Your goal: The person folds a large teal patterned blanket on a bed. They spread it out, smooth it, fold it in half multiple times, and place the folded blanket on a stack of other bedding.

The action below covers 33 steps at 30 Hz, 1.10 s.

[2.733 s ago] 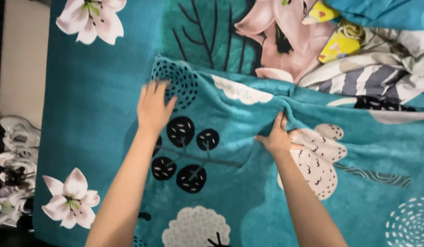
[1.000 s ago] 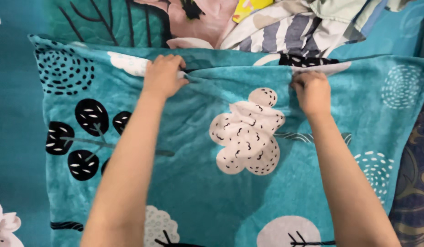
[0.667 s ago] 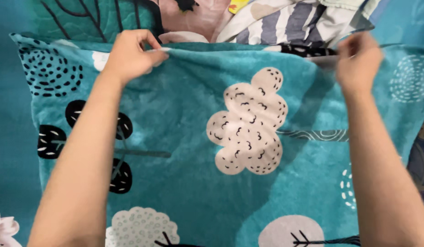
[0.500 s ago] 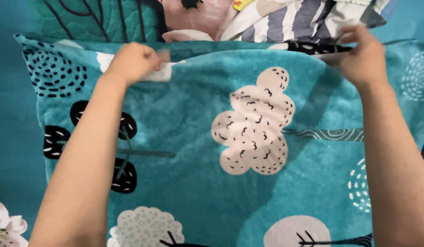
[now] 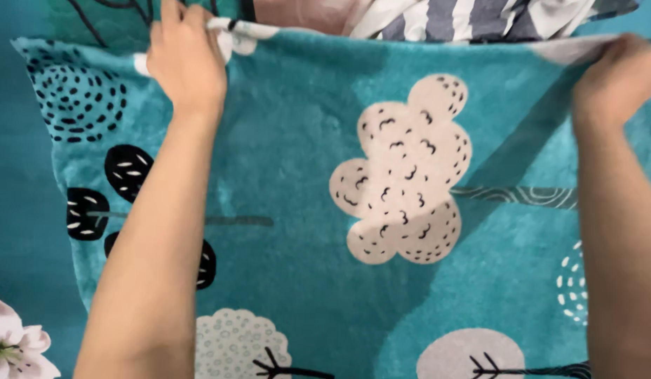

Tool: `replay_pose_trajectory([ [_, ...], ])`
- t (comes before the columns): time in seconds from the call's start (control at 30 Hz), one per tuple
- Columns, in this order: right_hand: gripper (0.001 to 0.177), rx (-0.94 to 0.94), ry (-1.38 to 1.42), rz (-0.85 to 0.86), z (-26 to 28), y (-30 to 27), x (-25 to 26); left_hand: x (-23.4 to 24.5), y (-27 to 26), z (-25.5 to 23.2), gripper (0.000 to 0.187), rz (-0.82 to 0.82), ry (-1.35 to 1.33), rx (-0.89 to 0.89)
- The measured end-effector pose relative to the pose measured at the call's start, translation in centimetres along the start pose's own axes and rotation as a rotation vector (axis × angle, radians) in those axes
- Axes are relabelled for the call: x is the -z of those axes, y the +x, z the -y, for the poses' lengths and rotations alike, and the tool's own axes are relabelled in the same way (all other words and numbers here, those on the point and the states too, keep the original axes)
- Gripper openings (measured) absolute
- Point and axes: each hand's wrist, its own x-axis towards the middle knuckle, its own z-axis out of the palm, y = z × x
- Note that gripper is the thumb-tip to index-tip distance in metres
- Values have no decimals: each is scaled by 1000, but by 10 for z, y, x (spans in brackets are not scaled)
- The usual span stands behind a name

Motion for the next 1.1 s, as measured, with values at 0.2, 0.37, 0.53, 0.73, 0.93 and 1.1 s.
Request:
replay_pose_trajectory([
  [0.2, 32, -14, 353, -93, 46, -43, 24, -22, -51, -31, 29, -154, -366, 62],
  [0.37, 65, 283, 141, 423, 132, -120, 65, -24, -136, -45, 63, 188, -137, -238],
  [0.53, 66, -196, 31, 546, 119, -69, 47, -26, -100, 6, 85, 339, 88, 44],
  [0.73, 55, -138, 92, 380, 90, -159, 74, 10, -113, 99, 66, 174, 29, 232],
  [0.93, 53, -199, 42, 364, 66, -328, 145, 82, -319, 203, 63, 205, 107, 142],
  [1.1, 55, -373, -102, 373, 32, -457, 218, 148, -497, 275, 81, 235, 163, 658],
])
